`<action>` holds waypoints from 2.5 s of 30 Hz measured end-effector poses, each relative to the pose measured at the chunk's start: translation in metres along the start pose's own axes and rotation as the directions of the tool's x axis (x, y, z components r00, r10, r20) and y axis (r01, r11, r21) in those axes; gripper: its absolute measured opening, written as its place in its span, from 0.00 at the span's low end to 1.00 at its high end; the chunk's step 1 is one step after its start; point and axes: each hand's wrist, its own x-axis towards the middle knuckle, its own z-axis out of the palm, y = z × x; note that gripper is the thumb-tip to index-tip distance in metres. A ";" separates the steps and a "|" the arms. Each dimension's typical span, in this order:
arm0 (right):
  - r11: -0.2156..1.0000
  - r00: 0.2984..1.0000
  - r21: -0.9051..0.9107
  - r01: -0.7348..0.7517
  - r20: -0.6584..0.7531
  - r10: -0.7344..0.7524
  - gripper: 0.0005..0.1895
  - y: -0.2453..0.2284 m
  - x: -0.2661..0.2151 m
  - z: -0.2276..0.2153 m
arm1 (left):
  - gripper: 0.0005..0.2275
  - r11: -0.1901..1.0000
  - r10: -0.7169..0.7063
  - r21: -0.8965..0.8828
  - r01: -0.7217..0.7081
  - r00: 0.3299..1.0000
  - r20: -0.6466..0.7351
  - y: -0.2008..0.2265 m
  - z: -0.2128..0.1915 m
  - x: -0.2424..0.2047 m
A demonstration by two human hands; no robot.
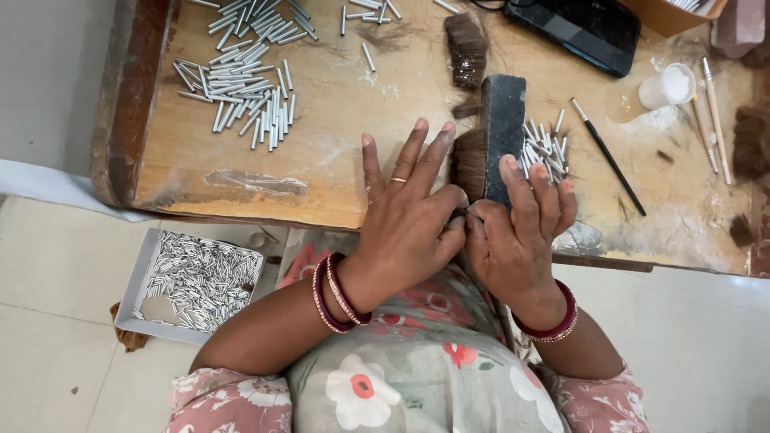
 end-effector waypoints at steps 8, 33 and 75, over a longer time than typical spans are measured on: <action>1.000 0.976 0.005 -0.012 -0.217 0.013 0.11 0.012 -0.006 -0.014 | 0.03 1.000 0.025 0.008 -0.025 1.000 -0.018 0.002 0.001 -0.005; 0.960 0.953 0.140 -0.244 -0.149 0.264 0.05 -0.001 -0.010 -0.072 | 0.04 0.890 0.066 -0.433 -0.144 0.979 -0.190 0.022 -0.007 -0.023; 0.754 0.770 0.657 0.010 -0.486 0.414 0.13 -0.024 -0.002 -0.013 | 0.07 0.704 -0.136 0.663 0.256 0.964 -0.227 -0.084 -0.087 0.022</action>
